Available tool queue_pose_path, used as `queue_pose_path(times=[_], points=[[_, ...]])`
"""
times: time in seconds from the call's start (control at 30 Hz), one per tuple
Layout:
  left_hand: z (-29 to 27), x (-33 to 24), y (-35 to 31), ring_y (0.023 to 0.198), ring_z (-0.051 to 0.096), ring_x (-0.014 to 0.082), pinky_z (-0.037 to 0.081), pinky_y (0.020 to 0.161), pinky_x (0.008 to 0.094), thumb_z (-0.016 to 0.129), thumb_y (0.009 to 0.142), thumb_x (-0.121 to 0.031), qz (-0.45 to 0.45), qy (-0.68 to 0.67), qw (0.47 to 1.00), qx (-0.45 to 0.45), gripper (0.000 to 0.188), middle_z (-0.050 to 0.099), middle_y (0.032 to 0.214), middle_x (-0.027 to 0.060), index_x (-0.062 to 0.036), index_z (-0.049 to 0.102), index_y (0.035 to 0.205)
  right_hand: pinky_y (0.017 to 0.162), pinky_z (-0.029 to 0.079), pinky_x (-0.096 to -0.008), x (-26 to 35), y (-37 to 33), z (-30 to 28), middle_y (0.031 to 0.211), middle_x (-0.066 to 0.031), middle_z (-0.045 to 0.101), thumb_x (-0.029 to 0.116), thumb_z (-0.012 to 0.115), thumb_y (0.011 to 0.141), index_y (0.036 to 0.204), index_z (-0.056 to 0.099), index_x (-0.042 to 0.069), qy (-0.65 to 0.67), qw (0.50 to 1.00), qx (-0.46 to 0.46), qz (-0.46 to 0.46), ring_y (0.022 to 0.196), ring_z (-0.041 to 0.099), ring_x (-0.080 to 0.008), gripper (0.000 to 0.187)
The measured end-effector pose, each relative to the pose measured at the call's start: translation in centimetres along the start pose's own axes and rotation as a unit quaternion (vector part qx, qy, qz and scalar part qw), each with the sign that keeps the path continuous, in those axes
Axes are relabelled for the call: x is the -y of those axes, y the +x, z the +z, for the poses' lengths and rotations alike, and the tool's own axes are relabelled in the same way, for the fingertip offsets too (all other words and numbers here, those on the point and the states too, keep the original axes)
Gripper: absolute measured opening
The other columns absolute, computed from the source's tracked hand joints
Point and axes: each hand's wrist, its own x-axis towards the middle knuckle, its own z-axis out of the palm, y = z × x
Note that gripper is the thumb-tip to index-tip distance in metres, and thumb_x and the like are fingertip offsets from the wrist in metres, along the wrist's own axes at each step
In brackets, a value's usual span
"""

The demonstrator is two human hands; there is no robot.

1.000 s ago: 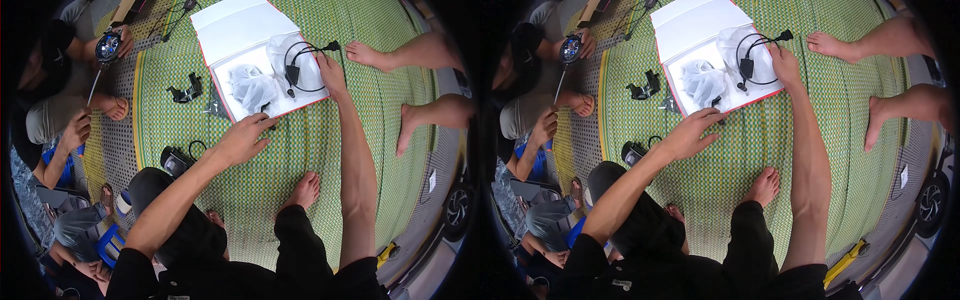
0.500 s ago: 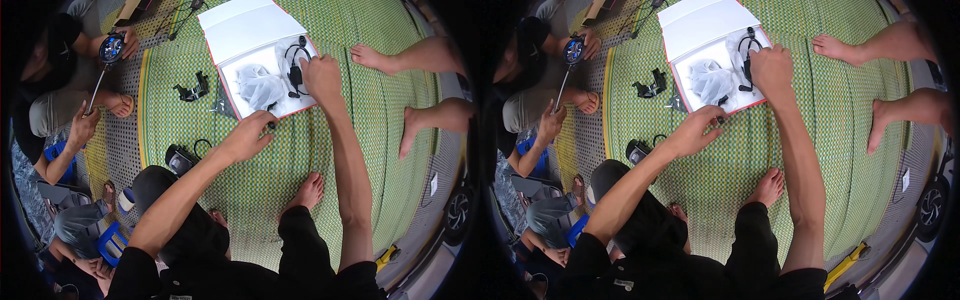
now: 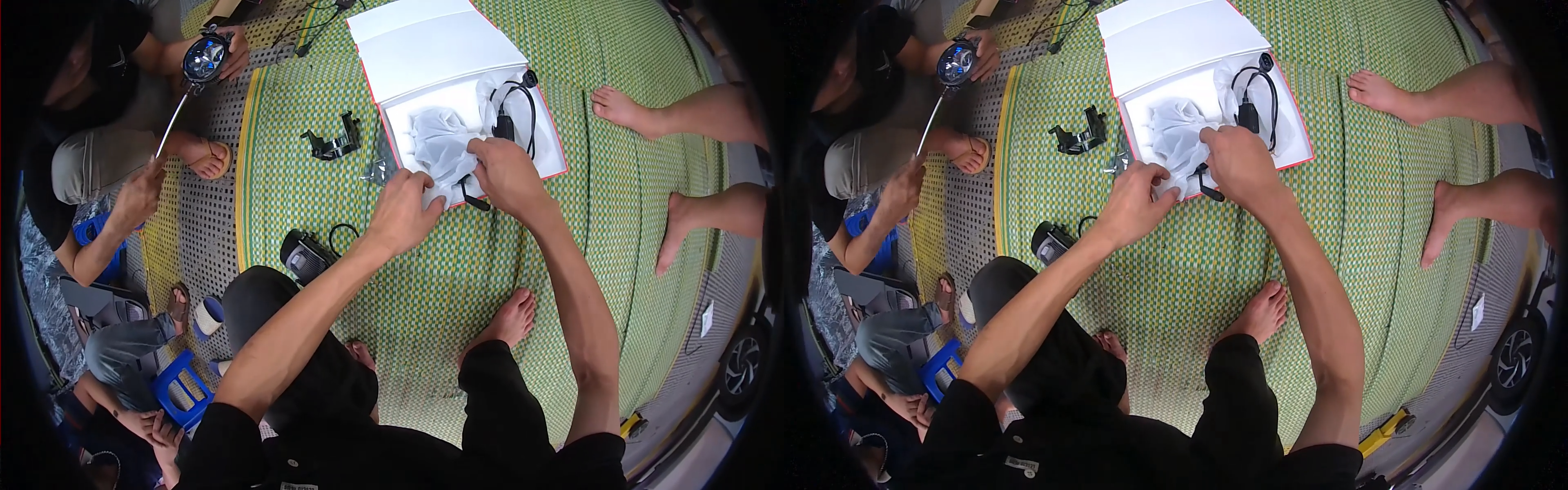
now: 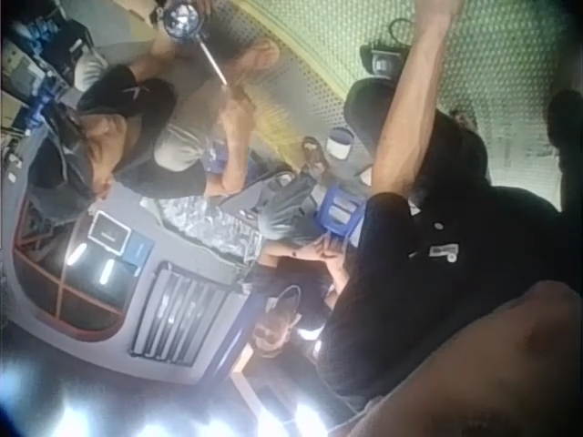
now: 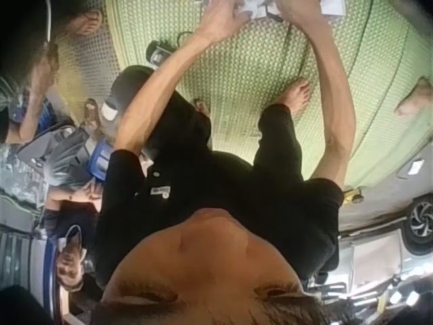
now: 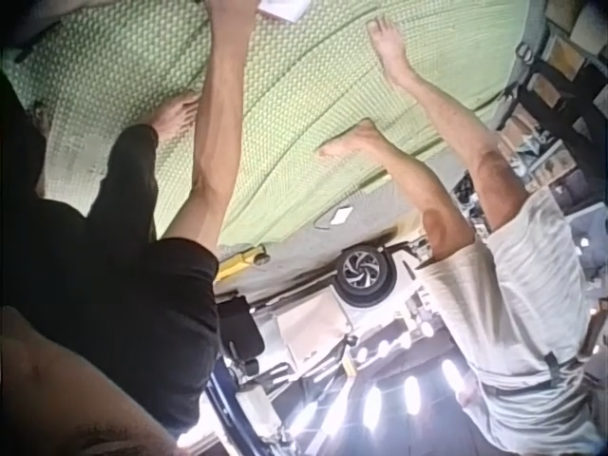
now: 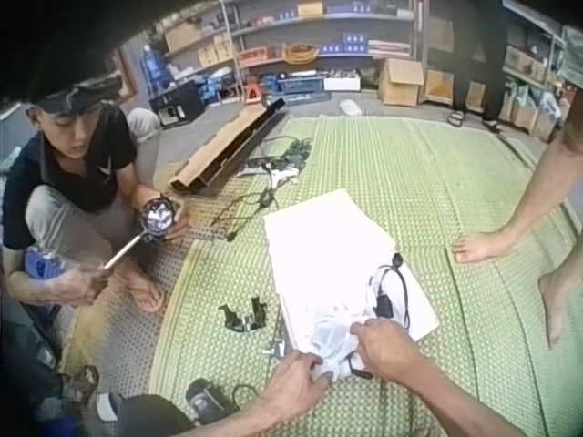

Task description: Assembling or inspecting automotive light fixtures on a floor mat.

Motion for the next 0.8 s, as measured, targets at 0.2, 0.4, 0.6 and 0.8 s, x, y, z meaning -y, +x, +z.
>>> queue_pose_path(times=[0.2, 0.4, 0.6, 0.8], points=[[0.8, -0.6, -0.2, 0.102, 0.058, 0.0374, 0.046, 0.09, 0.0469, 0.072, 0.086, -0.035, 0.022, 0.133, 0.99, -0.051, 0.037, 0.065, 0.104, 0.0175, -0.0009, 0.07, 0.101, 0.077, 0.05, -0.0482, 0.7, 1.0, -1.7, 0.085, -0.0254, 0.065, 0.006, 0.059, 0.086, 0.098, 0.066, -0.004, 0.105, 0.99, -0.087, 0.021, 0.084, 0.064, -0.0428, 0.017], [-0.4, -1.2, 1.5, 0.081, 0.062, 0.0356, 0.048, 0.073, 0.0451, 0.062, 0.094, -0.021, 0.027, 0.027, 0.995, -0.092, 0.022, 0.066, 0.089, 0.022, 0.0008, 0.065, 0.097, 0.065, 0.05, -0.0385, 0.8, 1.6, -3.0, 0.079, -0.0187, 0.066, 0.01, 0.059, 0.092, 0.097, 0.065, -0.005, 0.14, 0.979, -0.142, 0.047, 0.07, 0.064, -0.0287, 0.017], [-3.0, -3.3, 1.8, 0.054, 0.049, 0.0153, 0.041, 0.053, 0.0346, 0.054, 0.103, -0.018, -0.02, -0.148, 0.985, -0.082, 0.024, 0.058, 0.067, 0.0116, 0.0041, 0.057, 0.093, 0.062, 0.049, -0.037, 1.9, 2.3, -4.3, 0.072, -0.0145, 0.064, 0.013, 0.06, 0.095, 0.094, 0.064, -0.003, 0.287, 0.941, -0.136, 0.12, 0.067, 0.066, -0.0251, 0.016], [-5.1, -3.8, 2.2, 0.072, 0.054, 0.0082, 0.047, 0.065, 0.0295, 0.051, 0.106, -0.022, 0.002, -0.182, 0.981, -0.068, 0.026, 0.063, 0.082, 0.0054, 0.0026, 0.056, 0.099, 0.064, 0.048, -0.0258, 2.6, 3.0, -5.0, 0.079, -0.0033, 0.065, 0.011, 0.056, 0.099, 0.105, 0.064, -0.002, 0.188, 0.968, -0.159, 0.056, 0.073, 0.06, -0.0093, 0.016]])
